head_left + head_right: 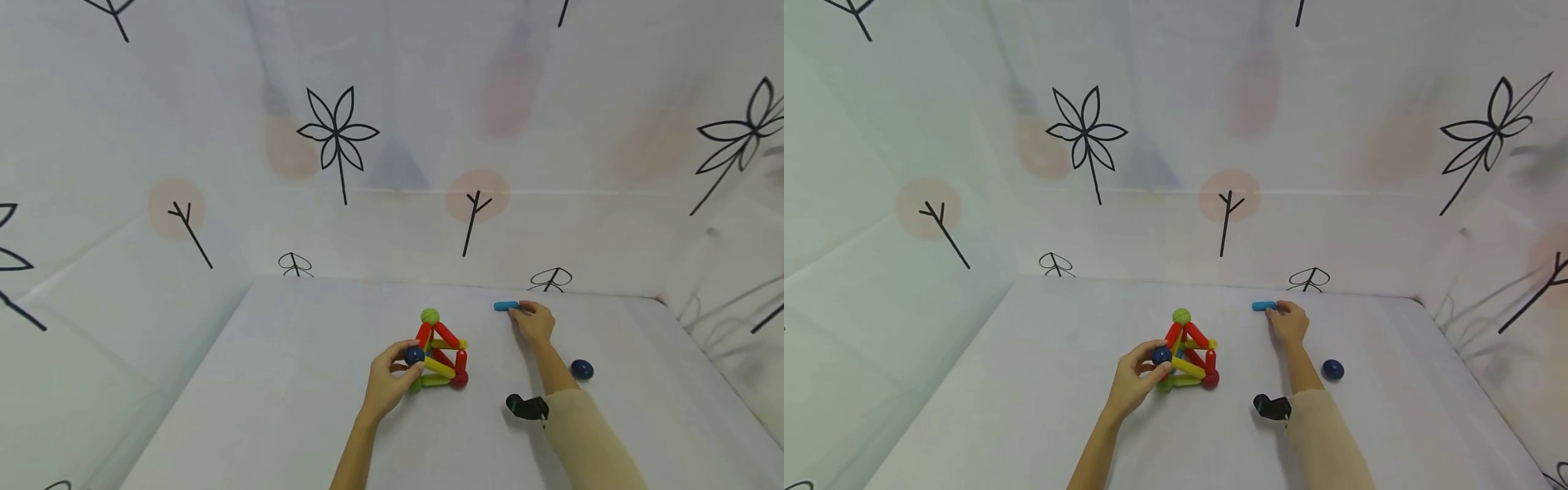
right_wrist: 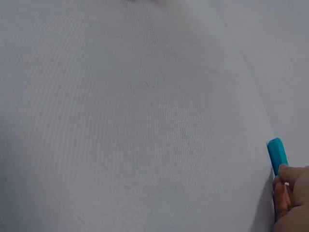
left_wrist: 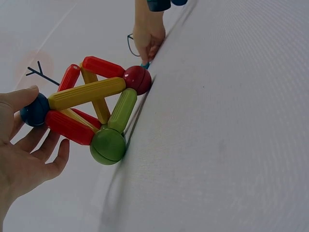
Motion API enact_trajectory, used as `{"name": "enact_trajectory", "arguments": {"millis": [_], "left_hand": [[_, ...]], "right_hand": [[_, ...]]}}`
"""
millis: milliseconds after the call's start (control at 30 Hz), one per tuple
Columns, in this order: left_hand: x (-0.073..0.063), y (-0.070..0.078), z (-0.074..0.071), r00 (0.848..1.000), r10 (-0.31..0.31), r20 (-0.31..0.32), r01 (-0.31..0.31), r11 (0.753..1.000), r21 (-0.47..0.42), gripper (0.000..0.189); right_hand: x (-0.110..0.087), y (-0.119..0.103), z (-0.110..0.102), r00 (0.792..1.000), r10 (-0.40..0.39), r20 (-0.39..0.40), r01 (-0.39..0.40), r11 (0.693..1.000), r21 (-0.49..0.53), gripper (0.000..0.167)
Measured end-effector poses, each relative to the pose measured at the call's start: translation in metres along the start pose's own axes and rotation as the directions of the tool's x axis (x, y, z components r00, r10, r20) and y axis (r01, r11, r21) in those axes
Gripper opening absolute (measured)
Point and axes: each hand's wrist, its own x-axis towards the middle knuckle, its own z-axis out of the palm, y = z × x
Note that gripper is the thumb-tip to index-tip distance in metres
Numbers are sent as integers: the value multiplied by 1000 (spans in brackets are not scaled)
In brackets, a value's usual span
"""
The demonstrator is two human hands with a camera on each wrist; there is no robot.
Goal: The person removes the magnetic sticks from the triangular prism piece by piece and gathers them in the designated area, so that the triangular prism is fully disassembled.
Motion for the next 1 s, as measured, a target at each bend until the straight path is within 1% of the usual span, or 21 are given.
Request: {"name": "enact_trajectory", "arguments": {"millis": [133,267,367,433,567,667,767,833,967,1000], "left_hand": [[0,0,0,1000,1,0,-1,1000,-1,31],[0,0,0,1000,4,-1,-4,1000,4,31],[0,0,0,1000,2,-2,-2,1000,9,31],[0,0,0,1000,0,-2,0,1000,11,31],[1,0,0,1000,-5,-1,5,1000,12,31],[1,1,0,1000,-9,-1,9,1000,11,31],[0,1,1,1000,-14,0,14,1000,11,31],[0,1,1,1000,-14,1,14,1000,11,31],[0,2,1,1000,-16,-1,16,1000,11,31],[0,2,1,1000,-17,-2,17,1000,11,31]], "right_hand": [[-6,1,-5,998,3,60,-7,999,52,49],[-22,-2,-10,994,-21,111,9,994,113,55],[-38,-4,-11,989,-65,129,42,983,180,55],[-48,-5,-11,985,-109,131,78,972,219,53],[-67,-14,-9,966,-206,155,166,957,237,49],[-80,-25,-8,945,-267,188,224,949,220,49],[-93,-36,-5,917,-329,226,282,935,215,48],[-101,-40,-1,892,-375,251,327,921,214,46],[-112,-46,7,833,-480,276,437,876,205,41],[-113,-47,9,821,-499,278,457,866,205,40]]}}
